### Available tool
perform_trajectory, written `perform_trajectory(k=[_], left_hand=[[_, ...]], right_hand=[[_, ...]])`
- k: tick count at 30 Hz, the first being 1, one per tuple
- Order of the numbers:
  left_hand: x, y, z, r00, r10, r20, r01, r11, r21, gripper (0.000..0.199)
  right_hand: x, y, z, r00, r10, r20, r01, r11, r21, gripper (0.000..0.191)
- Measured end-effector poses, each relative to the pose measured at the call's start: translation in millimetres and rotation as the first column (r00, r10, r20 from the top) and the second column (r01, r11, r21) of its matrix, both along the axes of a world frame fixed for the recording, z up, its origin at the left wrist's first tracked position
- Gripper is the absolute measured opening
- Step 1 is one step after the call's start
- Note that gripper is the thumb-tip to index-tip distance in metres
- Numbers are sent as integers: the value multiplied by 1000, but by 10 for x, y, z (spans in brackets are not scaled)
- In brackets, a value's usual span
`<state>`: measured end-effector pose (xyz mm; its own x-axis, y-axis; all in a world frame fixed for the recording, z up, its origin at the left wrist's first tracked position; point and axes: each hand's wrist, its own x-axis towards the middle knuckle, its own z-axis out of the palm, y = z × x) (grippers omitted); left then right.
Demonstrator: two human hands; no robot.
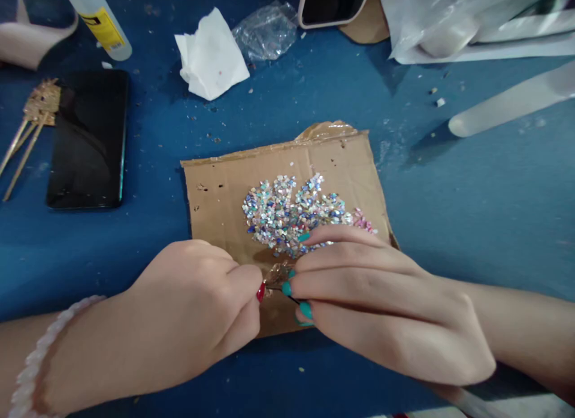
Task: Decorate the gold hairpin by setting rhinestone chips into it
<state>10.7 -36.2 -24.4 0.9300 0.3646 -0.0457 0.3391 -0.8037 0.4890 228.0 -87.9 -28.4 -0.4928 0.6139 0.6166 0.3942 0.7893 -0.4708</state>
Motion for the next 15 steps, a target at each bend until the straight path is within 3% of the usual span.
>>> perform_trajectory(k=[1, 3, 15], left_hand=[[-2, -2, 0, 1000, -1, -6, 1, 1000, -1, 26], [-3, -7, 5, 1000, -1, -25, 1, 1000, -6, 26], [53, 18, 73, 998, -16, -63, 17, 1000, 13, 25]], right_hand=[[-12, -14, -6, 1000, -6, -13, 6, 1000, 11, 40], [-35, -48, -6, 992, 50, 112, -41, 995, -86, 36], [-150, -141, 15, 995, -99, 18, 101, 985, -139, 27]])
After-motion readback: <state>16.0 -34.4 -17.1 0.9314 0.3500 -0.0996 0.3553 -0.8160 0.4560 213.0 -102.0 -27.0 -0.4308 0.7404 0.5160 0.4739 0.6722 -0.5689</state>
